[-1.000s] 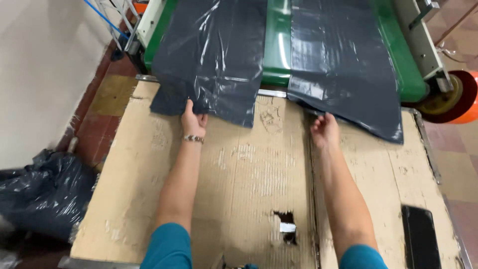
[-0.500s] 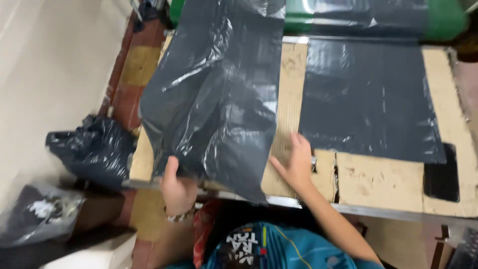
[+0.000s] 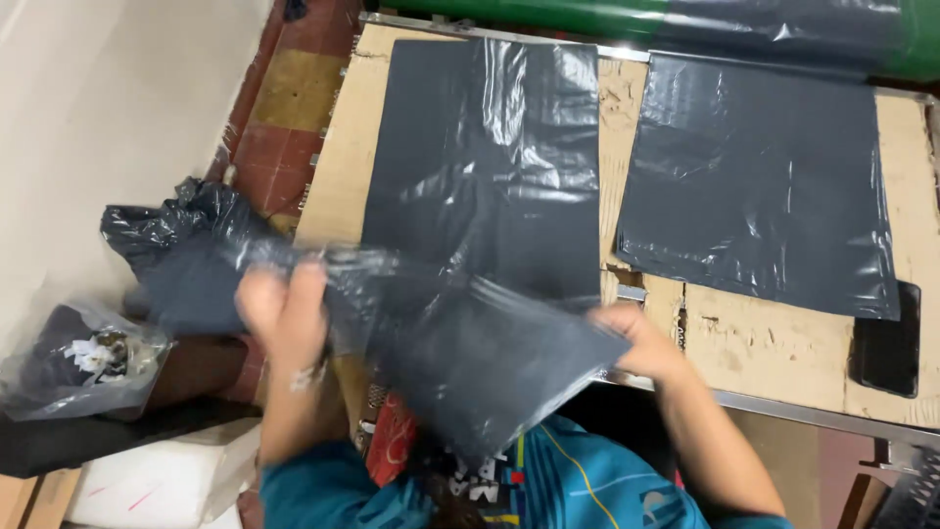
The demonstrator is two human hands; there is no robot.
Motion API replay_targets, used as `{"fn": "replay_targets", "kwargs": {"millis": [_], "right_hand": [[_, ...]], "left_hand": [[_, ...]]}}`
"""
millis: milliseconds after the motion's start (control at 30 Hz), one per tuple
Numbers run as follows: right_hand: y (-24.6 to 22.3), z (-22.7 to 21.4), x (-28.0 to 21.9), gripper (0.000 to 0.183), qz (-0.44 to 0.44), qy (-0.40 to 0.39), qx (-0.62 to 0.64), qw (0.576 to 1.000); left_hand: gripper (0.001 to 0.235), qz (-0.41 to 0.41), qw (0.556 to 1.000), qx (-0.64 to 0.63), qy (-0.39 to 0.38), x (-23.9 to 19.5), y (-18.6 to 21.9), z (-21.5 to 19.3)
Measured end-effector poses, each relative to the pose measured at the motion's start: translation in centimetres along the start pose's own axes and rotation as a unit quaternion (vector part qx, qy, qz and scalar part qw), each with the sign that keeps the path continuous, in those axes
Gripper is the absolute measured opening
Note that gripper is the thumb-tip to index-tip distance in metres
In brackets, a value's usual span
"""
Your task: Folding plastic bags coming off a conveyor belt and placing them into a basket
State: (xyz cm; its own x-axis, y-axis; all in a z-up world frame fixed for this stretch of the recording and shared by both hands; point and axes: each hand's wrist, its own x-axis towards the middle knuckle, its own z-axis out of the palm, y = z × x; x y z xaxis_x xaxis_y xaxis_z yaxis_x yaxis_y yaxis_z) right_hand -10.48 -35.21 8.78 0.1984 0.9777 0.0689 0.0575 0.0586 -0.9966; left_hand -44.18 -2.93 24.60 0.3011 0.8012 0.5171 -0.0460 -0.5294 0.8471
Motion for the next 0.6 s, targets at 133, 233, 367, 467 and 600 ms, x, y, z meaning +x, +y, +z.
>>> {"fn": "replay_targets", "kwargs": {"millis": [133, 233, 367, 467, 600], "right_hand": [[1.7, -7.7, 8.6, 0.059, 0.194, 0.316, 0.023, 0.928], [-3.2, -7.2, 18.1, 0.029, 0.172, 0.319, 0.098, 0.927], [1.8, -8.7, 21.0, 0.037, 0.194, 0.363, 0.073, 0.909], [0.0, -6.3, 18.1, 0.052, 0.206, 0.364, 0.029, 0.908], [-0.2, -3.5, 10.4, 0.051, 0.216, 0.3, -0.02, 0.929]], "left_hand": [[0.029, 0.074, 0.99, -0.066, -0.096, 9.9, -7.0, 9.9], [0.035, 0.151, 0.969, 0.093, -0.175, 11.8, -4.7, 11.8], [0.052, 0.001, 0.893, 0.408, -0.188, 4.8, -8.3, 8.7], [0.072, -0.174, 0.827, 0.49, -0.215, -0.3, -10.6, 5.1], [0.072, -0.326, 0.75, 0.514, -0.261, -6.2, -14.3, 2.4]]}}
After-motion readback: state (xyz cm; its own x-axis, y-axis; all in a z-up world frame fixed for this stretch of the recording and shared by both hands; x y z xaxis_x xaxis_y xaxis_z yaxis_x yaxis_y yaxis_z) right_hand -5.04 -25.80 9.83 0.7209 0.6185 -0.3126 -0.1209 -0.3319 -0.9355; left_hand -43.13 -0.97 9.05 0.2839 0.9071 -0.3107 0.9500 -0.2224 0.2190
